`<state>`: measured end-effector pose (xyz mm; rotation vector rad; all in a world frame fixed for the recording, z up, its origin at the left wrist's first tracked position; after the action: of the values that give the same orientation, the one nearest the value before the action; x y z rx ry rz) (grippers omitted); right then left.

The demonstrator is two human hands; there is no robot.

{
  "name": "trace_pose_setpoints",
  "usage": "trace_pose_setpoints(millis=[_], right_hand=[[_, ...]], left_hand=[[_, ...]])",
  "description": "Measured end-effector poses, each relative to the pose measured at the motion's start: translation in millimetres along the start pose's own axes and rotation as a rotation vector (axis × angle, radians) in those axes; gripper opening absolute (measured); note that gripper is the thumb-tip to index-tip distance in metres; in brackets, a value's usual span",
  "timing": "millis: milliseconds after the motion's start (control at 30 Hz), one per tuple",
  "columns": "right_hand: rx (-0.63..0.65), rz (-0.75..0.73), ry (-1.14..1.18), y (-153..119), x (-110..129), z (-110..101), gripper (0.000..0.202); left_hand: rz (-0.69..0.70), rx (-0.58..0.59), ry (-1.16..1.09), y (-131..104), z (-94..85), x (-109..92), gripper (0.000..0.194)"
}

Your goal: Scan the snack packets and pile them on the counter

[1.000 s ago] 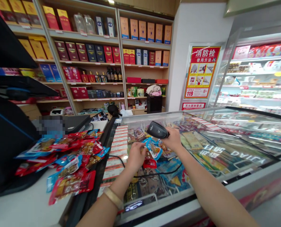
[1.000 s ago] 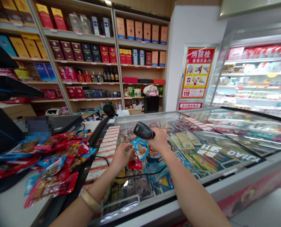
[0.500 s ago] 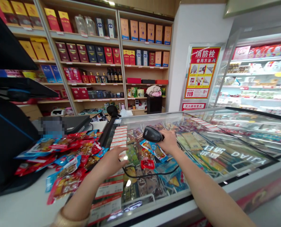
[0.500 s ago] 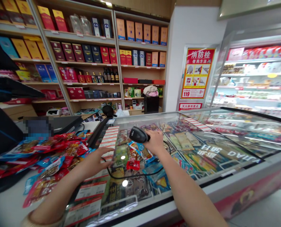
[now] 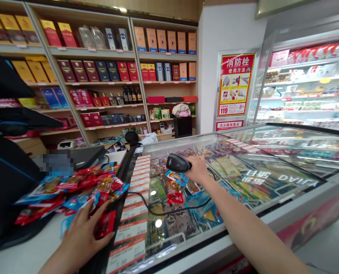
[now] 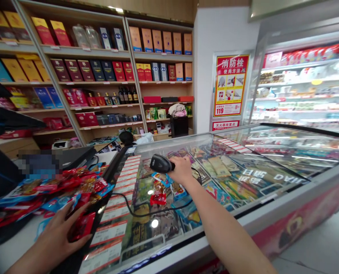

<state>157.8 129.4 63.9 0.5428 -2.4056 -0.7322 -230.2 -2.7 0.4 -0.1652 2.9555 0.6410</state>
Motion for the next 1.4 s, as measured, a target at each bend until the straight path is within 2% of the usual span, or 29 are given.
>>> trace_pose_setpoints(millis=[233,333,433,567,667,733,800,867,933,1033,1133,1200,1400], right_hand=[[0.003,-0.019,0.010,0,0,4,0.020],[0.011,-0.024,0.008,0,3,3,0.021],[0.014,-0.026,0.021,0,5,2,0.022],[0.010,-0.020,0.052,0,4,3,0.023],[0.008,-0.016,0.056,0,2,5,0.022],[0.009,-0.014,0.053,1,1,6,0.022],[0.007,-0.011,0.055,1,0,7,0.022],[0.001,-0.010,0.061,0,-1,6,0.023],[-0.009,-0.010,0.067,0,0,5,0.023],[-0.025,-0.002,0.072,0,1,3,0.022],[-0.026,-0.008,0.080,-1,4,1,0.021],[-0.015,-0.022,0.076,-2,8,1,0.023],[0.054,-0.105,0.070,-7,29,4,0.025]], left_hand=[[0.178,-0.077,-0.015,14,-12.5,-21,0.047],[0.213,-0.136,-0.021,28,-16.5,-29,0.041],[0.205,-0.143,-0.036,45,-19.4,-39,0.037],[0.073,-0.139,-0.129,64,-28.2,-47,0.039],[-0.126,-0.202,-0.290,75,-40.7,-47,0.030],[-0.271,-0.230,-0.507,81,-43.3,-50,0.019],[-0.394,-0.199,-0.846,87,-34.1,-62,0.010],[-0.488,-0.110,-1.199,93,-16.2,-84,0.013],[-0.525,-0.034,-1.392,97,-1.4,-107,0.014],[-0.532,-0.016,-1.441,97,14.1,-122,0.012],[-0.514,0.001,-1.394,94,28.4,-122,0.015],[-0.496,0.040,-1.390,91,36.7,-121,0.024],[-0.424,0.282,-1.636,83,47.5,-142,0.042]])
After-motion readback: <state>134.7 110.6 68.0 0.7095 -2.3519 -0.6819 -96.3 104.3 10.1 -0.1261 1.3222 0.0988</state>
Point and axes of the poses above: each hand's wrist, its own y-axis towards the middle knuckle, its own z-axis out of the palm, x = y × z, the point moved 9 cm from there along y, towards the middle knuckle, and after that the axes turned 6 degrees about y, right-handed, at the moved point
